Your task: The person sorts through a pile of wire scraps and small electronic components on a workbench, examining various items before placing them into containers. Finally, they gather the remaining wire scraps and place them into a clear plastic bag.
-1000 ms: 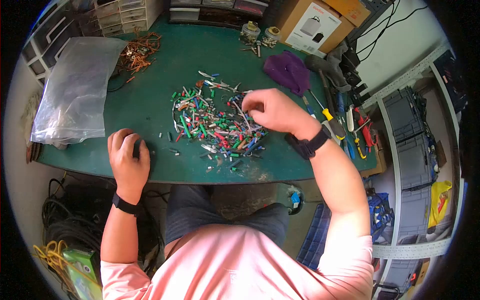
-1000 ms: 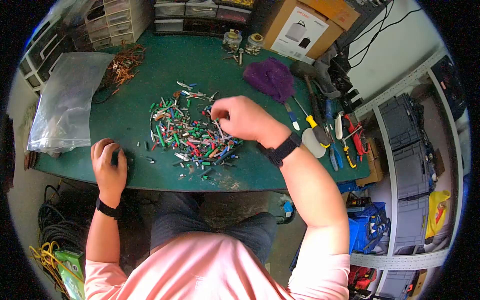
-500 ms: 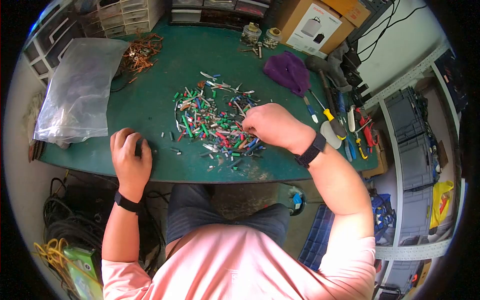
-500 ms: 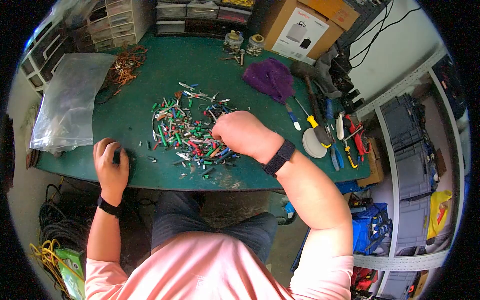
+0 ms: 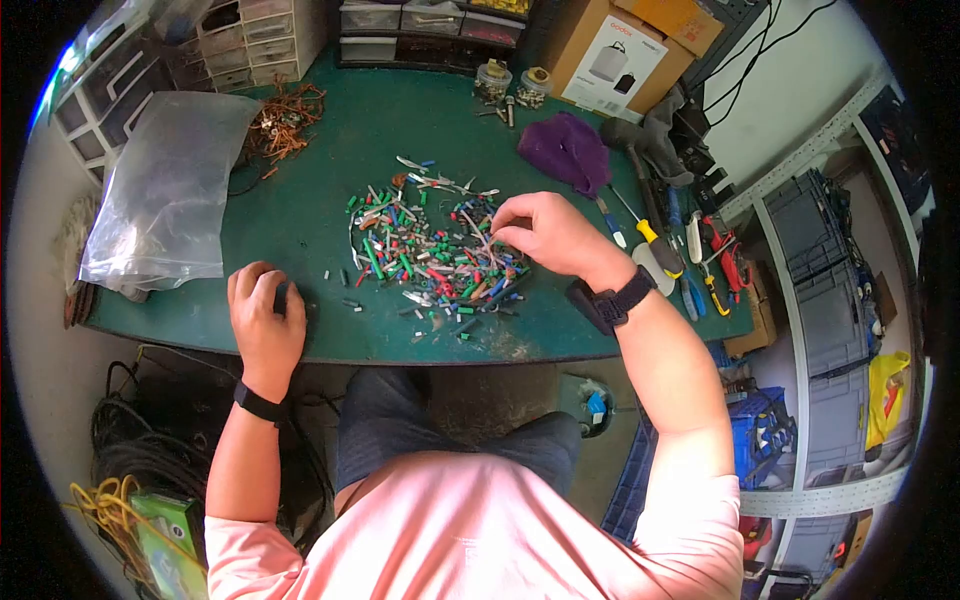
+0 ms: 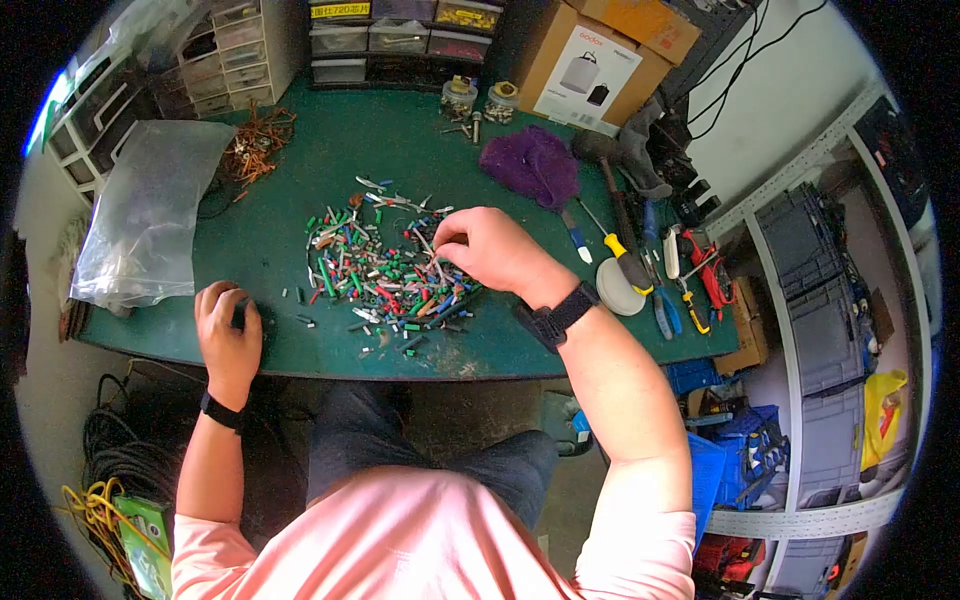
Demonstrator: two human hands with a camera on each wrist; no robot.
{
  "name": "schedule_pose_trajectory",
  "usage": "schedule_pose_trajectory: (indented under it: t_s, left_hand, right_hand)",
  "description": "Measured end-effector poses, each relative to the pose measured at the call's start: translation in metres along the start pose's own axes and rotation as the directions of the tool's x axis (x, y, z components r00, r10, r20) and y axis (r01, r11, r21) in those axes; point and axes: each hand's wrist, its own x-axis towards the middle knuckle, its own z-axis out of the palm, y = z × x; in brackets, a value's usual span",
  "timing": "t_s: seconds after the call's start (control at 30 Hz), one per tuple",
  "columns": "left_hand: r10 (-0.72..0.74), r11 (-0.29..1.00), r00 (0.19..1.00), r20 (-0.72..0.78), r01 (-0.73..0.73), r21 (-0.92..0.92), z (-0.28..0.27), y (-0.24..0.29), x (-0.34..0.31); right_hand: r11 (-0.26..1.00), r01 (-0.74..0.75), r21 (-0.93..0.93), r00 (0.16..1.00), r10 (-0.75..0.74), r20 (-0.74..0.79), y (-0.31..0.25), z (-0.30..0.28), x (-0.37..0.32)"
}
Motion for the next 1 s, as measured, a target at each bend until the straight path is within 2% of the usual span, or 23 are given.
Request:
schedule_pose_trajectory:
  t_s: [0.07,0.1,0.17,0.23,0.3,0.37,0.4,0.43,0.5,0.57,0.63,0.67,0.73,0.77,0.87,0.93,1.0]
  left_hand:
    - [-0.008,1.0,1.0,0.013,0.009,-0.014,-0.001,-0.001,0.0]
    - [-0.009,1.0,1.0,0.006,0.009,-0.012,-0.001,0.0,0.0]
    - [-0.009,1.0,1.0,-0.002,0.009,-0.016,0.0,0.001,-0.001]
    - [-0.01,1.0,1.0,-0.005,0.01,-0.024,0.0,-0.001,-0.001]
    - [-0.02,0.999,1.0,-0.013,0.02,-0.04,-0.002,0.0,0.001]
    - [-0.032,0.998,0.999,-0.022,0.031,-0.048,-0.007,0.009,0.005]
    - [-0.079,0.984,0.997,0.017,0.081,-0.156,-0.012,0.023,0.009]
    - [-0.124,0.957,0.99,0.061,0.136,-0.257,-0.016,0.037,0.013]
    - [-0.083,0.9,0.964,0.253,0.181,-0.396,-0.022,0.062,0.026]
    - [-0.094,0.828,0.918,0.384,0.286,-0.481,-0.014,0.085,0.04]
    - [-0.056,0.824,0.863,0.503,0.324,-0.464,0.003,0.095,0.052]
    - [-0.051,0.827,0.866,0.497,0.316,-0.465,0.009,0.096,0.055]
    - [-0.086,0.775,0.771,0.631,0.449,-0.444,0.02,0.101,0.062]
    - [-0.074,0.778,0.774,0.629,0.439,-0.449,0.023,0.103,0.065]
    - [-0.078,0.778,0.747,0.661,0.46,-0.428,0.032,0.107,0.07]
    - [-0.064,0.765,0.783,0.618,0.436,-0.474,0.039,0.106,0.069]
    - [-0.079,0.765,0.778,0.623,0.448,-0.462,0.042,0.106,0.071]
  right_hand:
    - [0.988,-0.069,0.142,0.997,0.072,-0.022,0.002,-0.001,0.0]
    - [0.987,-0.07,0.142,0.997,0.074,-0.023,0.004,-0.002,0.001]
    - [0.961,-0.103,0.258,0.994,0.111,-0.018,0.007,-0.006,0.003]
    - [0.954,-0.103,0.282,0.994,0.111,-0.014,0.002,-0.009,0.002]
    - [0.933,-0.191,0.305,0.98,0.196,0.016,-0.009,-0.012,-0.002]
    - [0.913,-0.218,0.346,0.975,0.217,0.041,-0.013,-0.012,-0.005]
    - [0.888,-0.248,0.387,0.968,0.241,0.069,-0.015,-0.01,-0.006]
    - [0.887,-0.245,0.391,0.969,0.233,0.079,-0.02,-0.006,-0.007]
    - [0.887,-0.179,0.425,0.983,0.175,0.049,-0.031,0.002,-0.008]
    - [0.874,-0.188,0.447,0.982,0.169,0.083,-0.032,0.013,-0.005]
    - [0.889,-0.111,0.444,0.993,0.111,0.025,-0.04,0.021,-0.004]
    - [0.89,-0.049,0.454,0.998,0.065,-0.018,-0.033,0.028,-0.001]
    - [0.883,0.002,0.47,0.998,0.025,-0.051,-0.032,0.033,0.001]
    - [0.872,0.045,0.488,0.997,-0.011,-0.072,-0.033,0.034,0.001]
    - [0.866,0.045,0.497,0.996,-0.002,-0.086,-0.039,0.032,0.0]
    - [0.857,0.063,0.511,0.996,-0.021,-0.088,-0.037,0.032,0.001]
    - [0.863,0.041,0.503,0.994,0.014,-0.105,-0.037,0.029,-0.002]
